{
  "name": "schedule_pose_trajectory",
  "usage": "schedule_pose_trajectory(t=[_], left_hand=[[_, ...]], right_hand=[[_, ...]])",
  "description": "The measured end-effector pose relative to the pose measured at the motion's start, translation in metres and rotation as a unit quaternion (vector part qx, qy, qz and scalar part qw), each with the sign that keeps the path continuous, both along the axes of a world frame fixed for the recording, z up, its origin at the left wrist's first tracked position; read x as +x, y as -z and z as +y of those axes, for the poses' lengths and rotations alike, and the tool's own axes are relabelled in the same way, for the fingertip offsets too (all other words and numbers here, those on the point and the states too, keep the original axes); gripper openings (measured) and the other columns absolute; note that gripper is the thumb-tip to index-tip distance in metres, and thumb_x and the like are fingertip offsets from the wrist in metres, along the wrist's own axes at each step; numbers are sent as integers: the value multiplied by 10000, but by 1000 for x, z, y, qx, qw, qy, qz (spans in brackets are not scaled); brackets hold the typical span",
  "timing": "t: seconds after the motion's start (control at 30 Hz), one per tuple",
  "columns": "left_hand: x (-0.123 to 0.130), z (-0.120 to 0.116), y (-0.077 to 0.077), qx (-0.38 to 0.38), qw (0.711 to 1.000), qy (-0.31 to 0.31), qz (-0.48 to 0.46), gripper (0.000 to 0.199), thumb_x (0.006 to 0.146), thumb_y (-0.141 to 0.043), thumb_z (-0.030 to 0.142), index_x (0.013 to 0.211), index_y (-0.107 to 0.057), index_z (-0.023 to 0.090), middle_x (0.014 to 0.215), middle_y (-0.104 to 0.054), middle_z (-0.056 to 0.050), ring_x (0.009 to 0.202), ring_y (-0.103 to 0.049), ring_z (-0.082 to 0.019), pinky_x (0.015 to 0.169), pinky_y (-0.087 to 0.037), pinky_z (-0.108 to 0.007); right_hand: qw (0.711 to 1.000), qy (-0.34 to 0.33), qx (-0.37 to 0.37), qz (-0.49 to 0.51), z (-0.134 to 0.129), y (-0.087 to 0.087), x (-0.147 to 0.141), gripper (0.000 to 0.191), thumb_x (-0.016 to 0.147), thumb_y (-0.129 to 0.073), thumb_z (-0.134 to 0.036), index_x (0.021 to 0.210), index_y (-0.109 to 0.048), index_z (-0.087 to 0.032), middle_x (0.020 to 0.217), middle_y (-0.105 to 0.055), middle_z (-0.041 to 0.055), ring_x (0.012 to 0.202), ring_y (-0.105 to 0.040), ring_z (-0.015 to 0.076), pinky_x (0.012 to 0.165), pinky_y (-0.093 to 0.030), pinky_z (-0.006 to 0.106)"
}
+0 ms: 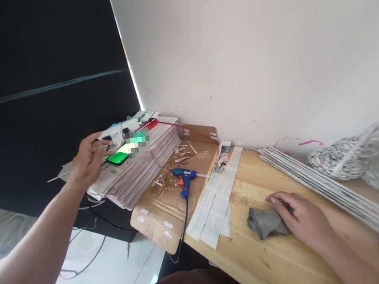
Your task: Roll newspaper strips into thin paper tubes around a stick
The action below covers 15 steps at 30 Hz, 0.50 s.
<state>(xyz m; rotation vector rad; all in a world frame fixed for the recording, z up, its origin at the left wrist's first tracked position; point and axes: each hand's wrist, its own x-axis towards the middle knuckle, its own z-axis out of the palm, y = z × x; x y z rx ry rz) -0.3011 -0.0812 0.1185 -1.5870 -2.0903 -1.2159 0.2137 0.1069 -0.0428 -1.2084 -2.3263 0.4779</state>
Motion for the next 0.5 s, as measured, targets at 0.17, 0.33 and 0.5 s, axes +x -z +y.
schedule_pose_trajectory(t=[0.17, 0.33, 0.5], left_hand=[[-3, 7, -2, -75, 997, 2, 31, 547, 943, -369, 456, 1429, -296, 216, 1233, -605, -113, 859, -693, -212, 864, -487, -368], [-2, 40, -8, -139, 989, 46, 17, 609, 938, -327, 492, 1467, -226, 208, 1332, -551, -144, 1054, -637, -236, 975, -435, -404], [20, 75, -26, -6, 996, 88, 18, 629, 928, -389, 462, 1469, -223, 187, 1452, -410, -175, 1261, -502, -234, 1013, -412, -389]], right_hand=[[1000, 0, 15, -5, 1, 2, 1, 323, 884, -463, -502, 906, -689, -273, 979, -736, 11, 912, -680, 245, 777, -523, 353], [1000, -2, 19, -6, 1, 1, 1, 323, 884, -467, -507, 910, -693, -279, 979, -737, 9, 898, -685, 248, 750, -535, 353], [1000, -7, 19, -1, 0, -1, 0, 317, 885, -471, -500, 917, -693, -275, 981, -737, 8, 900, -686, 250, 757, -538, 356]])
